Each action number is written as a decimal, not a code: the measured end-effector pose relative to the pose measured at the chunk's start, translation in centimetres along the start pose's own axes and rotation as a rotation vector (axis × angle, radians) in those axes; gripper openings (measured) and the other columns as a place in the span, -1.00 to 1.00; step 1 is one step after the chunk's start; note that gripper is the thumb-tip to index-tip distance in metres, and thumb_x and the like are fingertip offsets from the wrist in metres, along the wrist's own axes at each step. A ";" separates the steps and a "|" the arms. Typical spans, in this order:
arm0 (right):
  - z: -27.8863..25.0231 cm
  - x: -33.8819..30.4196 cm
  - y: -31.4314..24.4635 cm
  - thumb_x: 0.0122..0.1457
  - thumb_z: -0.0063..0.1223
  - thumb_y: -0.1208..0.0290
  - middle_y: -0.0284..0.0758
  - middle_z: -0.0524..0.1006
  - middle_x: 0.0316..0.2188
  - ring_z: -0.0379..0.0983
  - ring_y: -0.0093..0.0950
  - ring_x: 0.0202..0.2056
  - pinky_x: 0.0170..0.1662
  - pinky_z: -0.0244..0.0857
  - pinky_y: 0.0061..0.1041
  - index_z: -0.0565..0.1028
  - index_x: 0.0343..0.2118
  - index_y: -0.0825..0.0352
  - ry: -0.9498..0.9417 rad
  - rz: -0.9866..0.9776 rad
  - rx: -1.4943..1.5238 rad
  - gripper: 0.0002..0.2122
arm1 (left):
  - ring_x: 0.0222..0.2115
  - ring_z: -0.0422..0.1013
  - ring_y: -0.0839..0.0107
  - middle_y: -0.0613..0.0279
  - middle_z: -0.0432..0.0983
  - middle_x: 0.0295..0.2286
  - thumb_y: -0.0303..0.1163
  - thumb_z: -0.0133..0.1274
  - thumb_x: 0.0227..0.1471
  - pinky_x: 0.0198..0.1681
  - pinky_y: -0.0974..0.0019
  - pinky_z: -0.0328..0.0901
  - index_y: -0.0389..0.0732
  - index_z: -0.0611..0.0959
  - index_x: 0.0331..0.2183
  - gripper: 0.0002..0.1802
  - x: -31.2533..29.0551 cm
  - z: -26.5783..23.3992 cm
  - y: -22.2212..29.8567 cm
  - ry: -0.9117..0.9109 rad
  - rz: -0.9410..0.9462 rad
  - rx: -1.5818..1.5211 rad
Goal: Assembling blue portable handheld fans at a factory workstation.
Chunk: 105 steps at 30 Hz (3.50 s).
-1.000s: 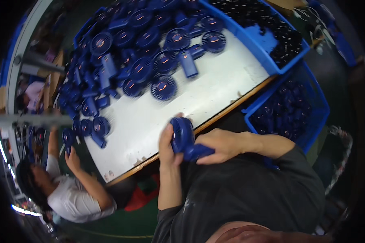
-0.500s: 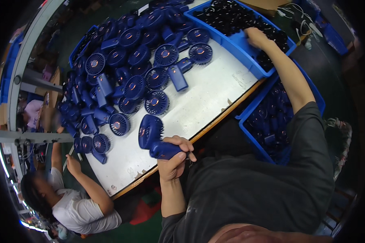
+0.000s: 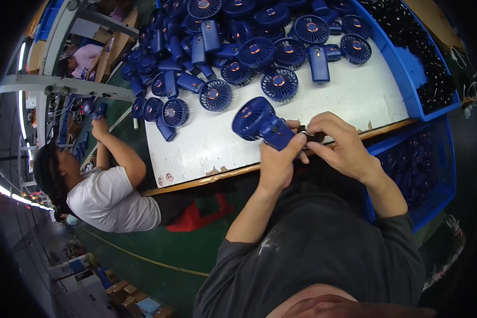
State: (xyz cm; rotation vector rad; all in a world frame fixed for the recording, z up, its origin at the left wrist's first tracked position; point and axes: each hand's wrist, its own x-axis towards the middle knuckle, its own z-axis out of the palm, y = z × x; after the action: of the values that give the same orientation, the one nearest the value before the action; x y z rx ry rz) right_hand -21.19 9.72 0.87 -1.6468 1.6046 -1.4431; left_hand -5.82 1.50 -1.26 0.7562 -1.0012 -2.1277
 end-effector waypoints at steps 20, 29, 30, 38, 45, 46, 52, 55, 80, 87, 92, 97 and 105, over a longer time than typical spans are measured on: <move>3.0 0.0 -1.2 -0.10 0.28 0.29 -0.11 0.38 -0.12 0.32 -0.13 -0.08 -0.01 0.24 -0.21 0.35 0.06 0.40 0.027 -0.130 -0.418 -0.38 | 0.01 0.35 0.27 0.04 0.42 -0.04 -0.05 -0.30 0.27 0.11 0.21 0.23 -0.27 0.39 0.04 -0.46 -0.3 -0.2 -1.0 -0.097 -0.125 0.152; -5.5 -13.4 4.6 0.09 0.08 0.56 -0.28 0.46 -0.09 0.38 -0.50 -0.04 0.11 0.21 -0.46 0.34 0.09 0.48 0.612 0.287 0.210 -0.55 | 0.23 0.00 -0.25 -0.48 0.09 0.15 -0.13 0.16 0.06 0.29 -0.05 -0.07 -0.58 0.22 0.15 -0.14 7.3 -8.5 11.5 0.370 0.833 1.661; -7.5 -15.6 5.4 0.12 0.09 0.54 -0.26 0.45 -0.06 0.38 -0.49 -0.02 0.14 0.18 -0.46 0.34 0.09 0.49 0.705 0.362 0.074 -0.56 | 0.19 0.07 -0.24 -0.45 0.15 0.13 -0.08 0.14 0.07 0.27 -0.03 -0.03 -0.57 0.23 0.14 -0.13 8.2 -13.8 13.2 0.533 0.717 1.743; -18.6 -38.2 19.7 0.18 0.13 0.27 0.08 0.44 0.00 0.37 -0.10 0.06 0.14 0.20 -0.33 0.35 0.07 0.55 0.711 1.172 -0.866 -0.50 | 0.04 0.25 -0.16 -0.39 0.23 0.02 0.03 0.29 -0.14 0.12 0.01 0.19 -0.56 0.24 0.13 0.05 10.1 -19.4 15.3 0.744 0.270 1.846; -14.4 -25.1 10.9 0.24 0.06 0.38 -0.04 0.47 0.03 0.39 -0.28 0.09 0.15 0.21 -0.37 0.40 0.07 0.50 0.542 0.934 -0.403 -0.61 | -0.08 0.32 0.01 -0.17 0.24 -0.06 -0.24 0.32 -0.18 0.05 0.13 0.24 -0.46 0.34 0.09 -0.14 2.5 -15.3 16.5 0.713 0.610 1.649; -12.5 -21.4 8.8 0.25 0.04 0.45 -0.12 0.48 0.03 0.38 -0.39 0.08 0.14 0.22 -0.46 0.38 0.09 0.49 0.536 0.852 -0.236 -0.62 | -0.09 0.33 0.05 -0.10 0.24 -0.07 -0.29 0.33 -0.20 0.03 0.15 0.27 -0.40 0.35 0.09 -0.15 0.8 -13.9 17.1 0.635 0.645 1.679; -4.9 -3.7 0.3 0.04 0.24 0.33 -0.22 0.40 0.05 0.40 -0.40 -0.04 0.04 0.26 -0.44 0.35 0.12 0.38 0.056 0.250 0.185 -0.43 | 0.04 0.27 -0.04 -0.10 0.28 0.00 -0.28 0.41 -0.39 0.09 0.04 0.24 -0.22 0.45 0.06 -0.12 -3.2 -4.4 14.4 -0.470 0.499 1.589; -4.1 0.2 -0.5 0.02 0.30 0.24 -0.25 0.56 -0.26 0.49 -0.45 -0.18 -0.07 0.35 -0.42 0.49 -0.04 0.39 -0.702 0.417 0.188 -0.53 | -0.01 0.31 -0.06 -0.08 0.32 -0.04 -0.31 0.38 -0.29 0.03 0.05 0.30 -0.20 0.43 0.08 -0.17 -3.0 -2.1 12.4 -0.829 0.580 1.534; -26.9 0.0 12.1 -0.02 0.12 0.60 -0.10 0.60 -0.35 0.57 -0.28 -0.27 -0.19 0.44 -0.38 0.55 -0.24 0.43 -0.003 0.740 -0.841 -0.77 | -0.16 0.40 0.06 -0.03 0.43 -0.30 -0.66 0.11 -0.03 -0.30 -0.01 0.54 -0.32 0.51 -0.16 -0.68 -1.6 -2.6 -0.4 -0.560 -0.035 -0.232; -27.7 -0.4 13.1 -0.03 0.09 0.60 -0.07 0.60 -0.32 0.56 -0.18 -0.23 -0.17 0.44 -0.34 0.58 -0.28 0.42 0.070 0.730 -0.812 -0.80 | -0.25 0.42 0.18 0.01 0.39 -0.35 -0.66 0.10 -0.03 -0.46 0.17 0.58 -0.35 0.49 -0.25 -0.76 -1.2 -2.0 -0.1 -0.434 -0.075 -0.105; -23.9 1.8 6.9 0.05 0.03 0.57 -0.25 0.58 -0.49 0.55 -0.53 -0.45 -0.40 0.42 -0.54 0.53 -0.25 0.47 0.364 0.599 -0.490 -0.81 | -0.35 0.49 0.30 0.02 0.46 -0.33 -0.62 0.11 0.01 -0.46 0.25 0.56 -0.44 0.46 -0.16 -0.69 -1.0 -0.7 -0.7 -0.226 -0.068 0.181; -8.7 1.9 1.0 0.10 0.02 0.57 -0.37 0.53 -0.53 0.45 -0.66 -0.54 -0.47 0.35 -0.65 0.52 -0.23 0.44 -0.237 0.466 0.008 -0.83 | -0.38 0.50 0.43 0.06 0.51 -0.27 -0.57 0.14 0.05 -0.41 0.41 0.48 -0.47 0.42 -0.01 -0.54 0.3 3.7 -1.0 -0.115 0.022 0.307; -0.6 -0.1 0.5 0.03 0.24 0.58 -0.21 0.52 -0.29 0.50 -0.49 -0.32 -0.24 0.41 -0.56 0.50 -0.17 0.46 -0.020 0.151 0.061 -0.72 | -0.45 0.48 0.46 0.16 0.51 -0.34 -0.53 0.17 0.07 -0.56 0.44 0.43 -0.41 0.46 -0.09 -0.63 0.1 0.5 -0.5 0.018 0.124 0.099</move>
State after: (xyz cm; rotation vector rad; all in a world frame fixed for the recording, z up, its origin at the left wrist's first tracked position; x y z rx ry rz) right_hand -21.95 9.92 0.60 -1.4688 1.6203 -1.3806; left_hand -6.42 1.93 -1.45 0.7400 -1.1206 -1.9747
